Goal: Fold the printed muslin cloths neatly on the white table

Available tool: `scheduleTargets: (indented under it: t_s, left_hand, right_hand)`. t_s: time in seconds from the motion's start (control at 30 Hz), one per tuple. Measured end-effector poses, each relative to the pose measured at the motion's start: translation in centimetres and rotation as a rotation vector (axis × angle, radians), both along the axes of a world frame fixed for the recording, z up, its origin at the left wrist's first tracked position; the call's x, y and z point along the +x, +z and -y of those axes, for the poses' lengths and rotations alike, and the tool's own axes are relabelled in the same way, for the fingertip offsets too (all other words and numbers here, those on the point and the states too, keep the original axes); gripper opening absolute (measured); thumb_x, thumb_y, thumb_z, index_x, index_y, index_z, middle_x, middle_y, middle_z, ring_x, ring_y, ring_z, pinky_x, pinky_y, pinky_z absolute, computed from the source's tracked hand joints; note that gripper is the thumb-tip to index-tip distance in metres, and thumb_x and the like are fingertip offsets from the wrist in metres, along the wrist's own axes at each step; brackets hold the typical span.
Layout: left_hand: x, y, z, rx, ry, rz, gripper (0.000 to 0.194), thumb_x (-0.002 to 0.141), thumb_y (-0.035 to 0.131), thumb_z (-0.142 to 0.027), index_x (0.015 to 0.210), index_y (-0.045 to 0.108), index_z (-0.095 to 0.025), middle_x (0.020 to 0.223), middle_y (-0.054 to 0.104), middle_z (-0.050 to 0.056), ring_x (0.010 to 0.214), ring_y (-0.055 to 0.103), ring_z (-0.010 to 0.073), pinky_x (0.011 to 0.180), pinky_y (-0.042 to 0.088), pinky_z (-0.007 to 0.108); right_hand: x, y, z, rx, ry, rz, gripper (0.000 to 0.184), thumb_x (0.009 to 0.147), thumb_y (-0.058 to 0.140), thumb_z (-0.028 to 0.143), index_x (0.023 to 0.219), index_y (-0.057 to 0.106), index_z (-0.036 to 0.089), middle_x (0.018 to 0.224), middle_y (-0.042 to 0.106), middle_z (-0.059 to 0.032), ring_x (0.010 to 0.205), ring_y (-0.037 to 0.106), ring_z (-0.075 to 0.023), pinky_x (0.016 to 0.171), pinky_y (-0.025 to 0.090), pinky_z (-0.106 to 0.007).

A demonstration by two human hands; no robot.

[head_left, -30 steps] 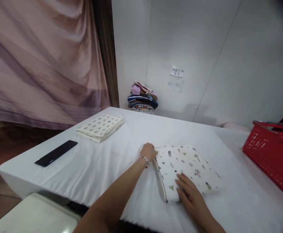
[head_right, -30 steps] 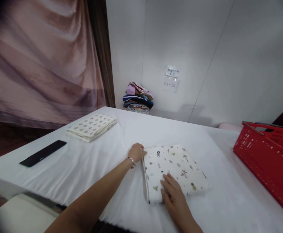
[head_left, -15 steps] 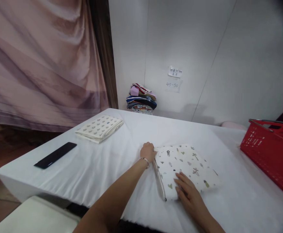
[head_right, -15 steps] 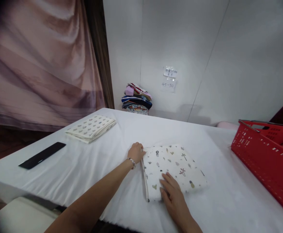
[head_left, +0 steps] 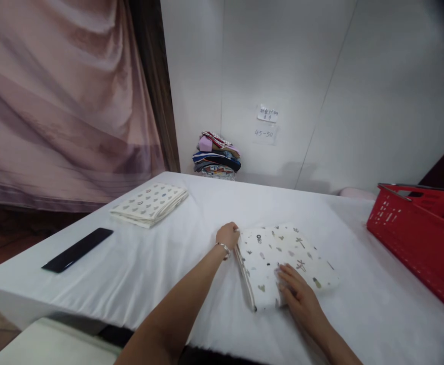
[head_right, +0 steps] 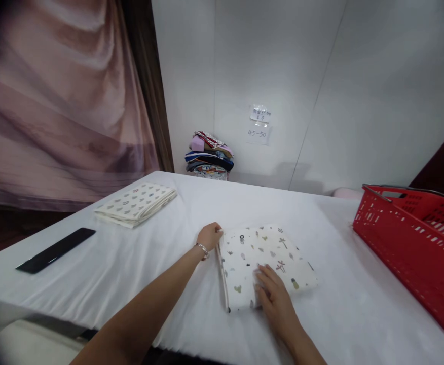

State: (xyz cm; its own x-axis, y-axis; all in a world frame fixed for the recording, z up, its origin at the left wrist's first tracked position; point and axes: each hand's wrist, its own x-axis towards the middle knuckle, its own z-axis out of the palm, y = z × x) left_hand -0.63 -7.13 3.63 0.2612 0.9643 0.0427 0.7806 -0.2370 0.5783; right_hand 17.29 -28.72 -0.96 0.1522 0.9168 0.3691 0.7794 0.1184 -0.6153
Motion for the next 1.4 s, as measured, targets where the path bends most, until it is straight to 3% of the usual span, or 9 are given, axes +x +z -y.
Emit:
scheduleTargets:
  t_s: [0.27,0.43,0.6,0.77,0.87,1.07,1.17,1.27,1.4]
  left_hand:
    - [0.1,-1.2,-0.9,-0.066,0.034,0.003,0.014,0.076,0.049,-0.023,0.083,0.060,-0.017,0.092,0.064,0.007,0.086,0.057,0.0169,0.073,0.040,0.025]
    - [0.3,-1.2,-1.6,-0.114,-0.015,-0.045,0.019,0.076,0.047,-0.022,0.089,0.059,-0.016,0.089,0.066,0.008,0.084,0.059,0.0188,0.070,0.041,0.027]
    - [0.7,-0.7,-2.7,-0.138,-0.157,-0.098,0.035,0.075,0.050,-0.023,0.108,0.057,-0.015,0.116,0.059,0.009,0.104,0.054,0.0198,0.084,0.039,0.026]
    - [1.3,0.2,-3.3,-0.179,-0.279,-0.161,0.024,0.075,0.052,-0.030,0.091,0.066,-0.018,0.106,0.065,0.007,0.100,0.057,0.0211,0.083,0.040,0.025]
    - [1.2,0.6,-3.3,-0.189,-0.276,-0.184,0.023,0.075,0.052,-0.029,0.087,0.067,-0.017,0.101,0.066,0.008,0.097,0.059,0.0218,0.079,0.041,0.026]
    - [1.3,1.0,-0.3,-0.219,-0.243,-0.187,0.021,0.072,0.054,-0.029,0.080,0.068,-0.016,0.088,0.069,0.007,0.085,0.062,0.0200,0.068,0.042,0.025]
    - [2.7,0.4,3.1,-0.250,-0.284,-0.164,0.019,0.069,0.057,-0.033,0.076,0.068,-0.018,0.082,0.070,0.005,0.079,0.062,0.0180,0.065,0.042,0.023]
    - [4.0,-0.5,6.1,-0.255,-0.287,-0.101,0.019,0.068,0.058,-0.036,0.073,0.067,-0.020,0.078,0.069,0.003,0.077,0.062,0.0170,0.064,0.042,0.023]
    - [3.9,-1.6,7.4,-0.255,-0.226,0.096,0.022,0.068,0.060,-0.038,0.076,0.066,-0.019,0.078,0.069,0.004,0.076,0.062,0.0179,0.066,0.043,0.025]
  right_hand:
    - [1.3,-0.2,0.2,-0.014,0.000,-0.016,0.032,0.084,0.046,0.035,0.110,0.061,0.024,0.127,0.051,-0.0059,0.123,0.040,-0.0234,0.100,0.037,-0.045]
    - [6.9,0.5,0.1,0.048,-0.249,0.116,0.038,0.083,0.042,0.036,0.112,0.060,0.018,0.127,0.050,-0.0086,0.124,0.037,-0.0237,0.104,0.031,-0.044]
    - [12.4,0.4,0.5,-0.224,-0.552,0.000,0.053,0.080,0.042,0.044,0.121,0.052,0.013,0.121,0.054,-0.0126,0.111,0.051,-0.0255,0.095,0.039,-0.039]
    - [13.2,1.1,-0.3,-0.386,-0.594,-0.163,0.065,0.072,0.052,0.052,0.124,0.049,0.013,0.108,0.062,-0.0122,0.099,0.057,-0.0253,0.087,0.042,-0.035]
    - [13.0,1.7,-1.2,-0.417,-0.593,-0.224,0.062,0.066,0.061,0.043,0.120,0.053,0.013,0.106,0.062,-0.0122,0.097,0.057,-0.0252,0.085,0.042,-0.034]
    - [16.5,4.1,-4.2,-0.301,-0.554,-0.243,0.051,0.061,0.064,0.025,0.110,0.060,0.013,0.086,0.065,-0.0066,0.076,0.062,-0.0209,0.069,0.047,-0.030]
    - [18.7,5.5,-6.4,-0.211,-0.655,-0.094,0.051,0.063,0.062,0.021,0.112,0.057,0.008,0.099,0.063,-0.0129,0.090,0.059,-0.0262,0.079,0.046,-0.035]
    - [17.7,5.8,-8.0,-0.162,-0.639,-0.017,0.046,0.067,0.058,0.019,0.111,0.057,0.008,0.118,0.054,-0.0164,0.115,0.044,-0.0294,0.096,0.035,-0.040]
    - [10.3,5.1,-7.4,-0.085,-0.308,-0.035,0.033,0.078,0.047,0.027,0.107,0.059,0.016,0.119,0.056,-0.0090,0.110,0.049,-0.0219,0.092,0.040,-0.035]
